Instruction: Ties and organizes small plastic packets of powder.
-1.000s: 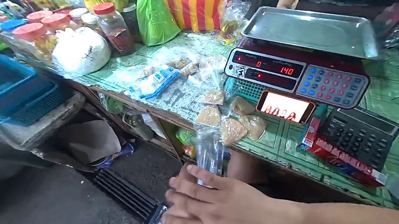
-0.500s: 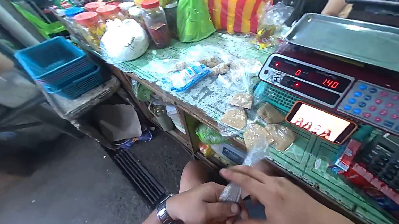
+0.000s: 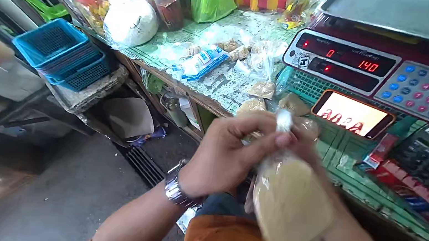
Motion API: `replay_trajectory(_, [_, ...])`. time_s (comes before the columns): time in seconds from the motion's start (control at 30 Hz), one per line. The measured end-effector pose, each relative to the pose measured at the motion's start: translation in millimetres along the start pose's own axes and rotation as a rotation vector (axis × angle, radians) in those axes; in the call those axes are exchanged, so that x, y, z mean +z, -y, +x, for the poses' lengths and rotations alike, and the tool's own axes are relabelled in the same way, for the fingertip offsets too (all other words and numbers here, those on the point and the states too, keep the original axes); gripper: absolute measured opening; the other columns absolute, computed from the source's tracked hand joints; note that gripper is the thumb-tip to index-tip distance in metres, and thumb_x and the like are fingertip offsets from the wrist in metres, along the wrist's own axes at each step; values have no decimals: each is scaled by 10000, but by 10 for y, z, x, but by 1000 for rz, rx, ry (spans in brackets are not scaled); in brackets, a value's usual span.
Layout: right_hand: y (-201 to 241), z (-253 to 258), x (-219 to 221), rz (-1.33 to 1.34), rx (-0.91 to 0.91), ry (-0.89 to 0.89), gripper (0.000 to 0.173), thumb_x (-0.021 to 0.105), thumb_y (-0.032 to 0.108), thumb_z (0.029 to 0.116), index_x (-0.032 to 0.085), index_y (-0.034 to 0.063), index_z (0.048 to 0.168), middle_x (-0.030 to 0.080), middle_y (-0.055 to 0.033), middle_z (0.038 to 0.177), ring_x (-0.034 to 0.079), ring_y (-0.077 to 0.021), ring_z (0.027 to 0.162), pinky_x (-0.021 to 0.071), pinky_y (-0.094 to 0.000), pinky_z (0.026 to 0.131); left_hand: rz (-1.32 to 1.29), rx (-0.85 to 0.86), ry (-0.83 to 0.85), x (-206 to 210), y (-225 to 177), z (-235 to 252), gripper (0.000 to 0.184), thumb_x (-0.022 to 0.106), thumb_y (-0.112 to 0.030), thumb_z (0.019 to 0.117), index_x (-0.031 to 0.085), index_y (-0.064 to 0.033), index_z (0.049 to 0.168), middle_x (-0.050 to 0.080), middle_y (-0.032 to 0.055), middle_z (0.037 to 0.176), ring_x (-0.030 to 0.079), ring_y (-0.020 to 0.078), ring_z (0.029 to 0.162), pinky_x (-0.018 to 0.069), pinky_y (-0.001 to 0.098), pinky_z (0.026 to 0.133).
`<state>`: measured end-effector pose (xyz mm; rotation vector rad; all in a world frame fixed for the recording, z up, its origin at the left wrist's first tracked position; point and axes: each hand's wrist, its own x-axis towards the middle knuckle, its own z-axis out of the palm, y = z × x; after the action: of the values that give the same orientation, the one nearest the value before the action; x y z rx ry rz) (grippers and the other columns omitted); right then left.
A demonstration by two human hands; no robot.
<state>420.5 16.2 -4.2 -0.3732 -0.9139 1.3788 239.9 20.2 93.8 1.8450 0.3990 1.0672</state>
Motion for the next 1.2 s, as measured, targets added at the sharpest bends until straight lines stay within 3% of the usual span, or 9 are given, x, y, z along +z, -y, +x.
replay_trajectory(0.17, [-497, -525, 455, -245, 414, 3, 281, 346, 235, 1095, 582, 102, 1017, 567, 44, 733, 568, -66, 590, 543, -259, 578, 361, 55, -175, -254, 787, -389, 97, 700, -163, 969, 764, -91, 983, 753, 30, 1109, 617, 247, 1222, 485, 463, 1071])
replay_trajectory(0.3, [-194, -730, 231, -1042, 74, 156, 327, 468, 289, 1098, 697, 74, 1008, 658, 8, 785, 634, -52, 656, 567, -237, 606, -177, -252, -36, -426, 879, -1157, 355, 491, -380, 1062, 748, -139, 1010, 705, 88, 1269, 509, 292, 1390, 337, 466, 1215])
replay_trajectory(0.53, [-349, -719, 337, -1183, -59, 499, 232, 583, 280, 1047, 766, 138, 1029, 697, -8, 884, 668, -93, 822, 573, -258, 729, -687, -379, 155, -113, 685, -1823, 703, 480, -752, 927, 732, -131, 1139, 716, 15, 1183, 654, 94, 1088, 536, 300, 929])
replay_trajectory(0.63, [-212, -701, 338, -946, 97, 657, 331, 654, 423, 997, 747, 136, 1132, 623, -28, 907, 593, -62, 800, 519, -200, 685, -489, -292, 238, -184, 574, -1835, 742, 474, -779, 914, 720, -123, 1161, 608, 82, 1427, 464, 193, 1422, 343, 408, 1206])
replay_trajectory(0.73, [-145, -767, 343, -1200, -69, 737, 383, 759, 527, 857, 712, 185, 1021, 605, -40, 930, 602, -147, 842, 535, -281, 713, -119, -280, 439, -292, 417, -1650, 836, 397, -809, 919, 727, -56, 1078, 655, 146, 1300, 438, 279, 1435, 184, 535, 1258])
replay_trajectory(0.83, [-218, -793, 260, -1259, -129, 511, 235, 778, 348, 883, 653, 150, 869, 623, -82, 1028, 609, -205, 1067, 528, -345, 963, -191, -333, 351, -284, 553, -1544, 722, 481, -691, 974, 702, -46, 1213, 601, 128, 1385, 471, 242, 1400, 362, 450, 1196])
replay_trajectory(0.97, [-278, -755, 238, -1089, -152, 36, 327, 808, 249, 894, 553, 48, 849, 627, -158, 1252, 628, -119, 1190, 562, -220, 952, -576, -297, 52, 8, 893, -1244, 499, 653, -477, 965, 673, -134, 1327, 552, 36, 1455, 542, 152, 1291, 484, 353, 1055])
replay_trajectory(1.1, [-61, -609, 229, -1056, -242, -100, 245, 800, 151, 862, 575, 54, 865, 700, -136, 1144, 672, -125, 1104, 580, -244, 884, -277, -236, -231, 236, 664, -640, 96, 726, -83, 938, 759, -68, 1026, 712, 54, 1103, 701, 105, 876, 623, 271, 733])
replay_trajectory(1.2, [84, -468, 240, -1028, -339, -96, 256, 798, 144, 875, 550, 81, 874, 679, -53, 996, 663, -41, 965, 565, -168, 786, 30, -109, -265, 218, 402, -209, 268, 797, 16, 824, 667, -66, 1044, 715, 12, 894, 688, 107, 790, 605, 279, 731])
